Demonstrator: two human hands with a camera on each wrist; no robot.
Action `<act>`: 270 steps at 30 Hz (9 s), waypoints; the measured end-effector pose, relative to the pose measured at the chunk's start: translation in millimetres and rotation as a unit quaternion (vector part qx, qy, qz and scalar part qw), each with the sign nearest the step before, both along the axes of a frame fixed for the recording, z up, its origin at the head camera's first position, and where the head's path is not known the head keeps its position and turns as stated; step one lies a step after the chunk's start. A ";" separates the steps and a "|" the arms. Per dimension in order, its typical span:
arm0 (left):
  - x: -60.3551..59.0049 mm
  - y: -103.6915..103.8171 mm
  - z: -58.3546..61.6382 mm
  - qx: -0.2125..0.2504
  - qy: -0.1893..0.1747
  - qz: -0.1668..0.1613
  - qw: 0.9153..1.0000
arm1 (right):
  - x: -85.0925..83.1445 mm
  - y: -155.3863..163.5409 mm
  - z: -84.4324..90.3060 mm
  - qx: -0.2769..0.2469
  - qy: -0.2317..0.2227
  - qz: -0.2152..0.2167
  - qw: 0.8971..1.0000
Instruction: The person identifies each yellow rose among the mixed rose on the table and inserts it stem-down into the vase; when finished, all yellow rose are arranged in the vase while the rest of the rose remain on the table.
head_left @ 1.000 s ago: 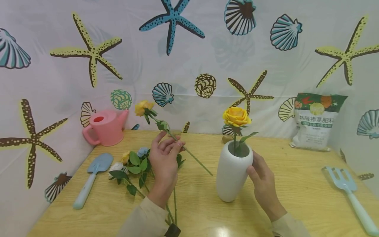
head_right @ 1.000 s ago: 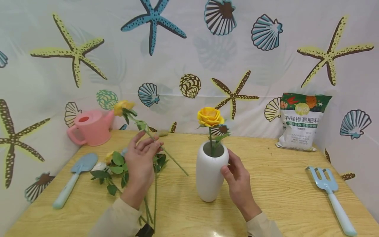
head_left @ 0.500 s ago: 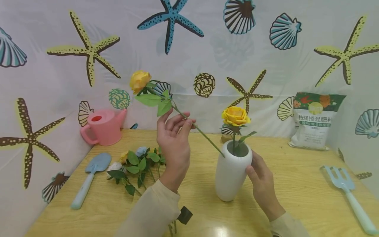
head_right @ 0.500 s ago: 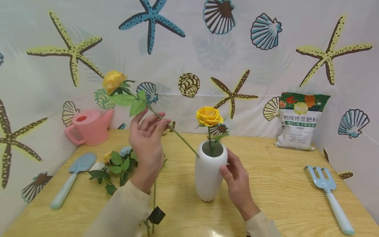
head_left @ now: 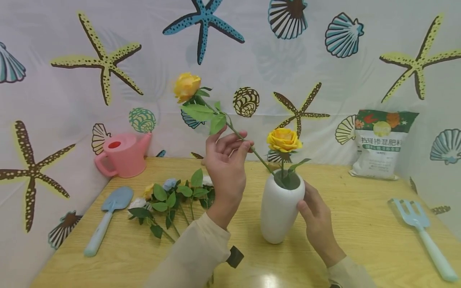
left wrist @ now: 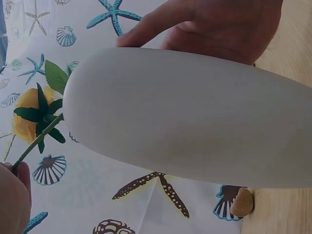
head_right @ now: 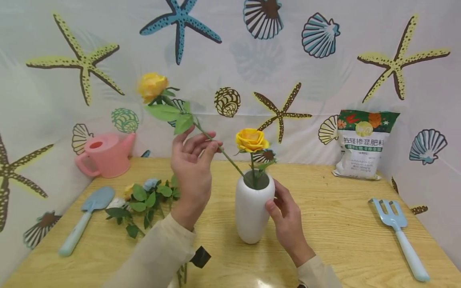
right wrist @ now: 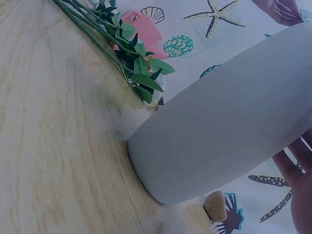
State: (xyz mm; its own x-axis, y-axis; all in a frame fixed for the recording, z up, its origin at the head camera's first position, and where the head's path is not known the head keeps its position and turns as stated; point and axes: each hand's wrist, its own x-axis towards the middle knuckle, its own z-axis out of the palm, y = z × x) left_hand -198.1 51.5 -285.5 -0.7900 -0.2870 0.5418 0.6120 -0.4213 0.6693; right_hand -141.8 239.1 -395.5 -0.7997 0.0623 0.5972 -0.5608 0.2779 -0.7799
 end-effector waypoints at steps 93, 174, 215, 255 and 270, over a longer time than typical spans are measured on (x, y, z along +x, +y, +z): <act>7.6 -133.5 -103.5 -0.408 -0.282 0.071 0.865 | 3.2 1.5 0.5 0.029 -0.011 -0.035 0.999; 12.7 -23.1 8.4 -0.004 0.172 0.159 0.972 | 0.8 -3.2 -2.9 0.011 -0.002 -0.005 1.000; 20.4 -11.1 -4.7 -0.086 0.033 0.022 0.995 | 1.6 -4.1 -1.5 0.006 -0.020 -0.017 1.000; -1.9 0.8 -6.3 -0.118 -0.084 -0.148 0.978 | 0.8 -3.4 -4.8 0.013 -0.016 -0.027 0.999; -5.3 5.8 -4.4 -0.029 -0.149 -0.204 0.967 | 1.7 -4.1 -2.8 0.011 -0.011 -0.022 1.000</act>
State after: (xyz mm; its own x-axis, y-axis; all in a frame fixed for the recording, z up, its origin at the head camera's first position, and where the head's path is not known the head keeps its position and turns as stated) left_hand -203.5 57.3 -289.9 -0.9545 0.1060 0.2787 0.1792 -0.5432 0.8203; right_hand -140.1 235.0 -398.3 -0.8101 0.0847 0.5802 -0.5298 0.3181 -0.7862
